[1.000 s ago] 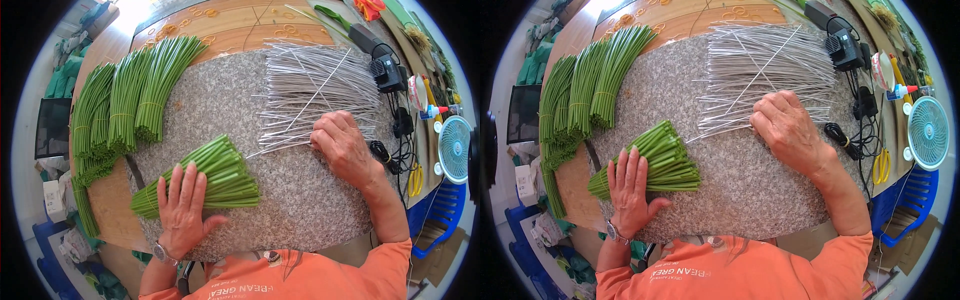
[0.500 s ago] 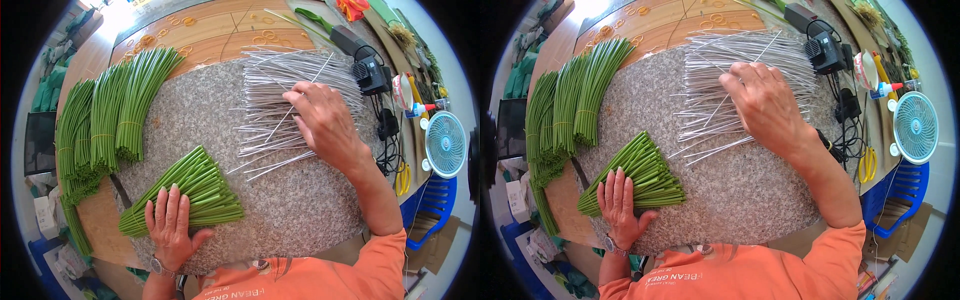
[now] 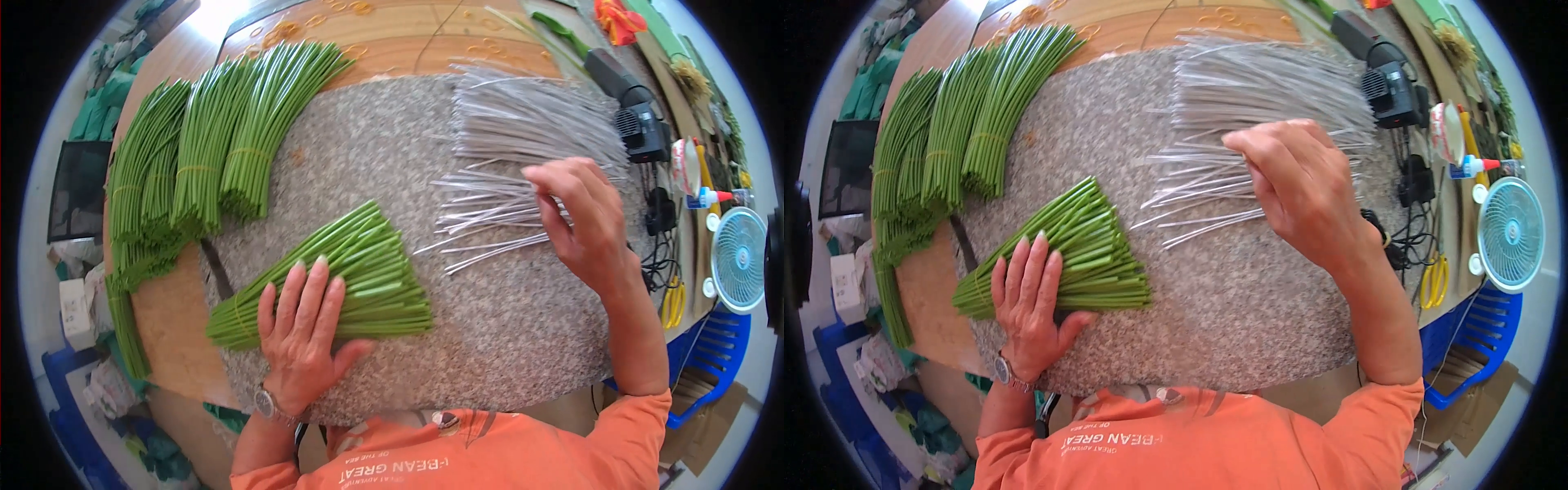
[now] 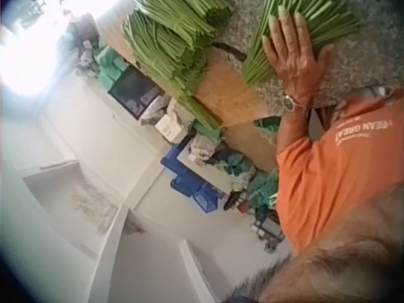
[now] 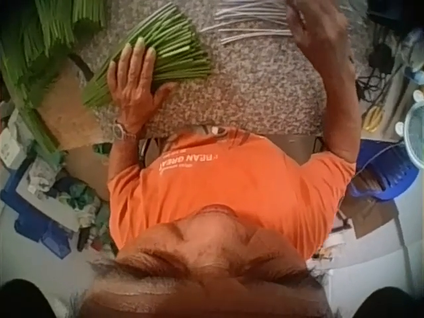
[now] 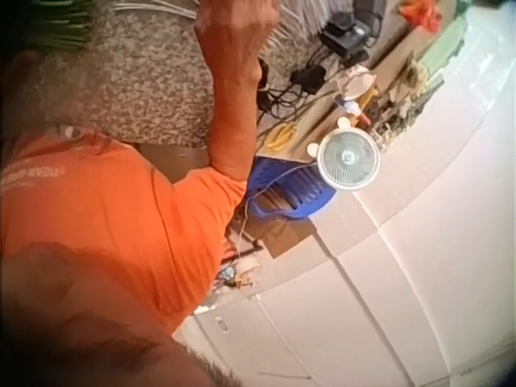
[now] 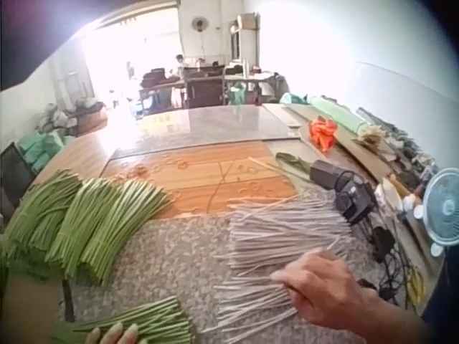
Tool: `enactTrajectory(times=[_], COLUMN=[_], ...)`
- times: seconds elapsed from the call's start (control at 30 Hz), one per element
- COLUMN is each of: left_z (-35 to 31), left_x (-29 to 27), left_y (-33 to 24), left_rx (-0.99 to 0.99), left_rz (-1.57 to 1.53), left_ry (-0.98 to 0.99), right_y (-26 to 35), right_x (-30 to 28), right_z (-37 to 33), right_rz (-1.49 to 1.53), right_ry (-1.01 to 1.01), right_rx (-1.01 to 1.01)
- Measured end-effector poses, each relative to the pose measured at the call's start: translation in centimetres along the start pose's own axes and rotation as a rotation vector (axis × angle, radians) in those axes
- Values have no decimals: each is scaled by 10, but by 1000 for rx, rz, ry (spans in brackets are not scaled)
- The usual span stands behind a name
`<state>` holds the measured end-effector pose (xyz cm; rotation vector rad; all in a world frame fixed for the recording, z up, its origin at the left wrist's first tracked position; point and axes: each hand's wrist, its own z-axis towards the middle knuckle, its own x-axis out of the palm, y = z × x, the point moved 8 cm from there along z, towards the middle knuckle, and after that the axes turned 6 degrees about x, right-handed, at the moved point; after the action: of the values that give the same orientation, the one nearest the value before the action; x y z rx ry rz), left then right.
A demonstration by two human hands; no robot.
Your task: The person gathers a bundle of green tubes, shakes them, and places them on the table. They then pick up a single green tube and insert a white rod into it by hand, repeating this process with several more tubes and rods.
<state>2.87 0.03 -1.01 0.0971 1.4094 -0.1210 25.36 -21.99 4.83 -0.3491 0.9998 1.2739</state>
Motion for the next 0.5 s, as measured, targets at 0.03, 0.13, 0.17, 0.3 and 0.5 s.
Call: enactTrajectory(times=[0.03,0.13,0.17,0.3,0.5], left_z=[2,8,8,8,-57], left_x=[0,0,0,-9,-40], left_y=[1,2,3,6,59], left_rx=[-13,-58,-66,-52,-198], left_rz=[1,21,33,1,-696], left_ry=[-2,-5,-6,-105,-808], right_y=[12,43,48,50,43], right_x=[-4,4,8,13,21], right_z=[-2,-14,-20,-49,-70], right_rz=[3,93,112,158,169], right_ry=[-21,101,138,216,236], right_rx=[-38,-107,-117,-91,-51])
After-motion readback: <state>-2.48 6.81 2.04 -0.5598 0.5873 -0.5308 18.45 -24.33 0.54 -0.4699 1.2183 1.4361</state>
